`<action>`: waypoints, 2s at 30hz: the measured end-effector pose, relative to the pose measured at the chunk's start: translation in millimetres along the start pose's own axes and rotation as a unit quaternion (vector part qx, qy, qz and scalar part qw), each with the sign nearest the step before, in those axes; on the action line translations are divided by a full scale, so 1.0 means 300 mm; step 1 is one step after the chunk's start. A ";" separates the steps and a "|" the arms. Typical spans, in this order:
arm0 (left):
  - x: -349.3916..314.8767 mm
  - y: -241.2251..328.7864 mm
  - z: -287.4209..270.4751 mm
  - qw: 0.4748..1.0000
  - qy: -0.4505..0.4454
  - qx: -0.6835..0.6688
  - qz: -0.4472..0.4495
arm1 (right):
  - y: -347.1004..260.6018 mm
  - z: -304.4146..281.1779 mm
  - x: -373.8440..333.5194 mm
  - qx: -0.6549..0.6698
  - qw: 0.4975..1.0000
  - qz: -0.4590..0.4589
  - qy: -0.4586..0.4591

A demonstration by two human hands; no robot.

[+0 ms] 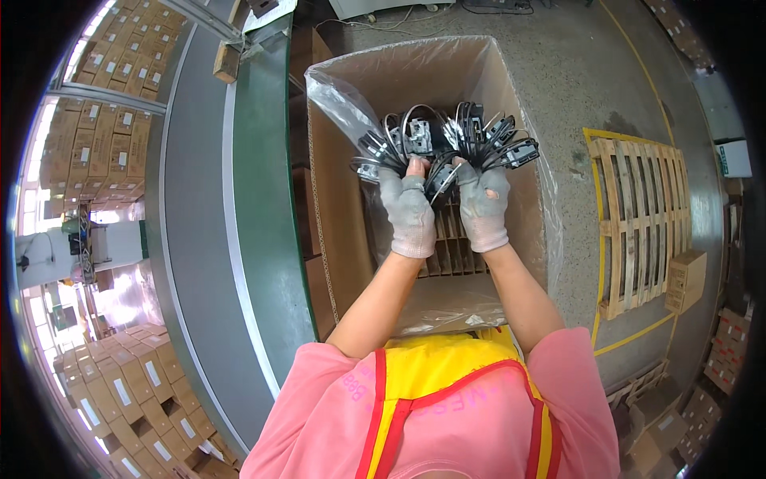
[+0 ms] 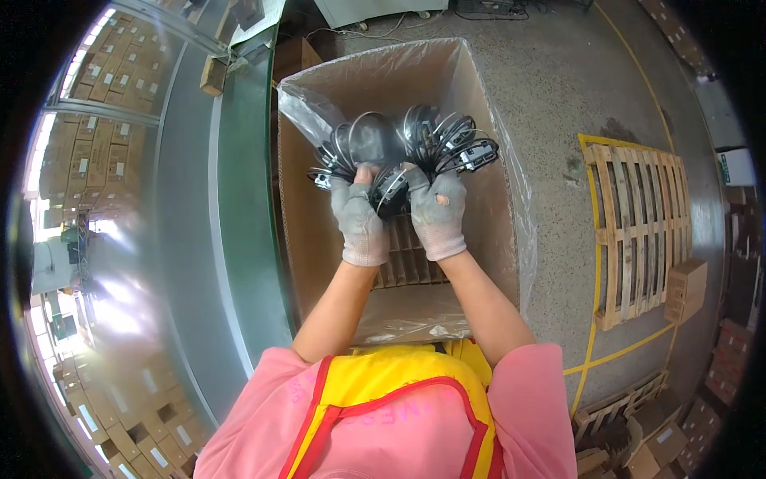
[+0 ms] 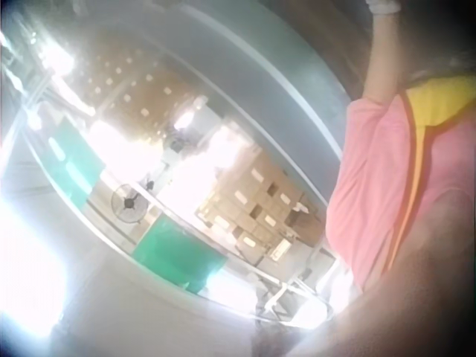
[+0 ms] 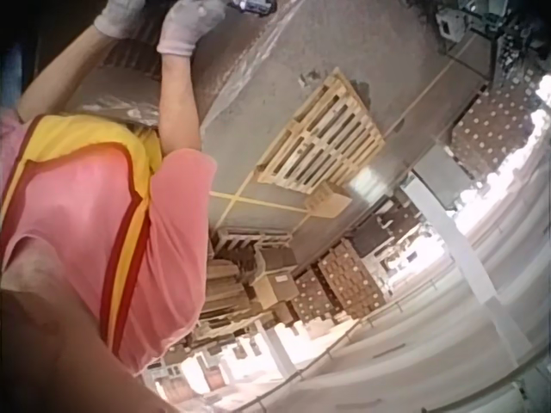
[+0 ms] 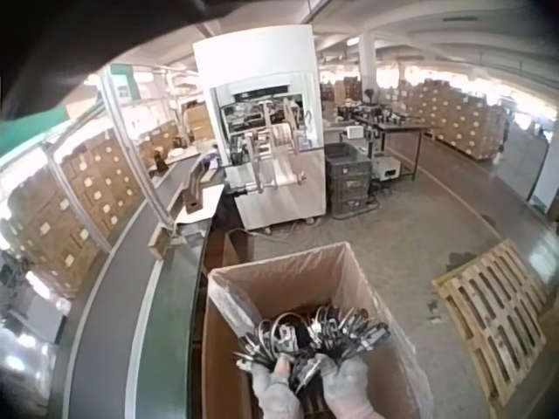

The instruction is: Picking electronic motor components from a conveyor belt and packing them into a partitioned shipping box.

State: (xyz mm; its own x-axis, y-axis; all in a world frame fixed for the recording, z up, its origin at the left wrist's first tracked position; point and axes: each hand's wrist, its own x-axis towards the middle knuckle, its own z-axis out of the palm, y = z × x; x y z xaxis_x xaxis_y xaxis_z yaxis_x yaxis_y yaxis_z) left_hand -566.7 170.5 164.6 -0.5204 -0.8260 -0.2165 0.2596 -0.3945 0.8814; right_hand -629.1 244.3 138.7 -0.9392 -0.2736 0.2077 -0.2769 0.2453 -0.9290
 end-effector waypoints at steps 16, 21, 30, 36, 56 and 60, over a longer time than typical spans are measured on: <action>0.039 -0.052 -0.036 0.987 -0.024 -0.089 -0.130 | -0.032 -0.006 -0.043 -0.131 0.990 -0.043 0.008; 0.033 0.016 -0.018 0.973 -0.054 -0.096 -0.201 | -0.030 -0.033 -0.046 -0.069 0.991 -0.110 0.021; -0.005 0.055 -0.008 0.969 -0.133 -0.123 -0.168 | -0.062 -0.060 -0.048 0.010 0.999 -0.037 -0.033; -0.022 0.021 0.005 0.967 -0.093 -0.178 -0.153 | -0.037 -0.041 -0.052 -0.083 0.979 -0.179 0.043; 0.040 -0.003 -0.013 0.977 -0.081 -0.134 -0.145 | -0.035 -0.047 -0.033 -0.136 0.984 -0.117 -0.025; 0.053 0.009 -0.024 0.975 -0.090 -0.148 -0.136 | -0.064 -0.093 -0.023 -0.033 0.979 -0.139 -0.145</action>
State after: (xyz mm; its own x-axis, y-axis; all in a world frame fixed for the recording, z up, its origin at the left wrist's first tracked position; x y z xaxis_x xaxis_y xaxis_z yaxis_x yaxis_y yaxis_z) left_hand -568.4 153.3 160.5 -0.7304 -0.6007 -0.3251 0.3018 -0.7108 0.6353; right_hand -623.0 267.3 163.7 -0.7312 -0.5884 0.3451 -0.5350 0.1809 -0.8252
